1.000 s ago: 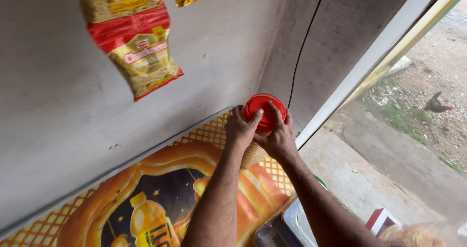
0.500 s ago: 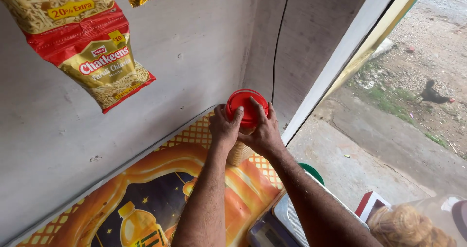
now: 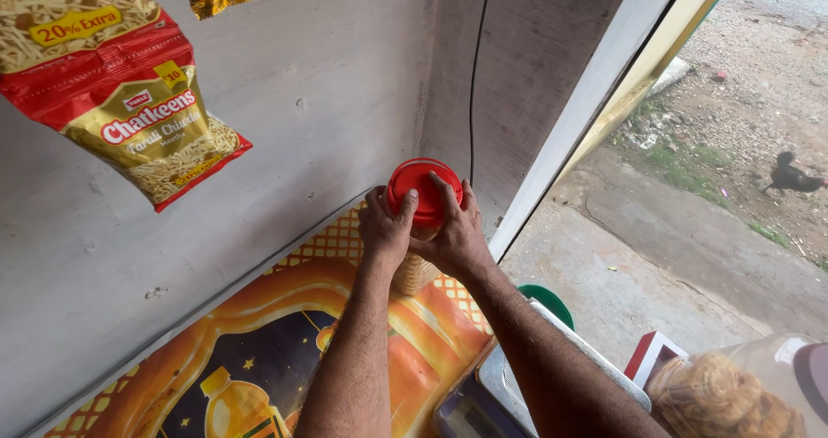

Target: Restocking and organizing various snack jars and chip packets on shelves in a small grocery store.

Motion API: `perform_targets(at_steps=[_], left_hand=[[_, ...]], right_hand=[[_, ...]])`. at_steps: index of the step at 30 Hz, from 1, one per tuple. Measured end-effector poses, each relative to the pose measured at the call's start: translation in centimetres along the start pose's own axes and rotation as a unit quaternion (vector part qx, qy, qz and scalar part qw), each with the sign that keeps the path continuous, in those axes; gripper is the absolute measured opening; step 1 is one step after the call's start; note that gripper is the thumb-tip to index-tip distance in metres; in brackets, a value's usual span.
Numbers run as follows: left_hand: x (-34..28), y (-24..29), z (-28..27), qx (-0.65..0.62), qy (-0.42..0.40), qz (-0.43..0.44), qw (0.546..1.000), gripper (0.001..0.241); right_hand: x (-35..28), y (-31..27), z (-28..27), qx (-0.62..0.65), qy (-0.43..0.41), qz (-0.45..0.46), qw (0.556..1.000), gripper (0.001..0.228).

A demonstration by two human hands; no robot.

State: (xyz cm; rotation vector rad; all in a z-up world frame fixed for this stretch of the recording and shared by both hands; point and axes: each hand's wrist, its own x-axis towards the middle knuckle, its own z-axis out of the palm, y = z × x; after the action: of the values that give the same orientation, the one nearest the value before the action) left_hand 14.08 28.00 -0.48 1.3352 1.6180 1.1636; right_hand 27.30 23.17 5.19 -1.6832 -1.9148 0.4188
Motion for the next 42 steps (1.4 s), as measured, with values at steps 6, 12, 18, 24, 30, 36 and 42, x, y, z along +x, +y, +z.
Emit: perform_targets(at_steps=[6,12,18,24,30,36,42], left_hand=[[-0.5,1.0,-0.6,-0.006,-0.022,-0.032,0.999,0.089],[-0.6,1.0,-0.7,-0.024,-0.025,-0.032,0.999,0.089],[-0.4,0.5,-0.6,-0.02,-0.016,-0.012,1.0,0.086],[-0.8,1.1,-0.5,-0.022,-0.016,-0.034,0.999,0.089],[-2.1,3.1,-0.8,0.053,0.002,-0.073,0.996,0.091],[-5.5,5.9,-2.7,0.139,-0.008,-0.095,0.986,0.088],[-7.4,2.3,-3.5,0.152,0.001,-0.013,0.988,0.08]], right_hand=[[0.0,0.0,0.1,0.004,-0.002,-0.002,1.0,0.123],[0.3,0.6,0.7,-0.005,0.004,-0.02,1.0,0.124],[-0.1,0.2,0.6,0.005,0.018,-0.021,1.0,0.124],[0.0,0.7,0.8,0.019,0.011,-0.011,1.0,0.123],[0.9,1.0,1.3,0.0,-0.015,0.004,1.0,0.12],[-0.7,-0.1,0.7,-0.133,-0.016,-0.028,0.991,0.099],[-4.4,-2.0,-2.1,-0.17,-0.056,0.036,0.983,0.111]])
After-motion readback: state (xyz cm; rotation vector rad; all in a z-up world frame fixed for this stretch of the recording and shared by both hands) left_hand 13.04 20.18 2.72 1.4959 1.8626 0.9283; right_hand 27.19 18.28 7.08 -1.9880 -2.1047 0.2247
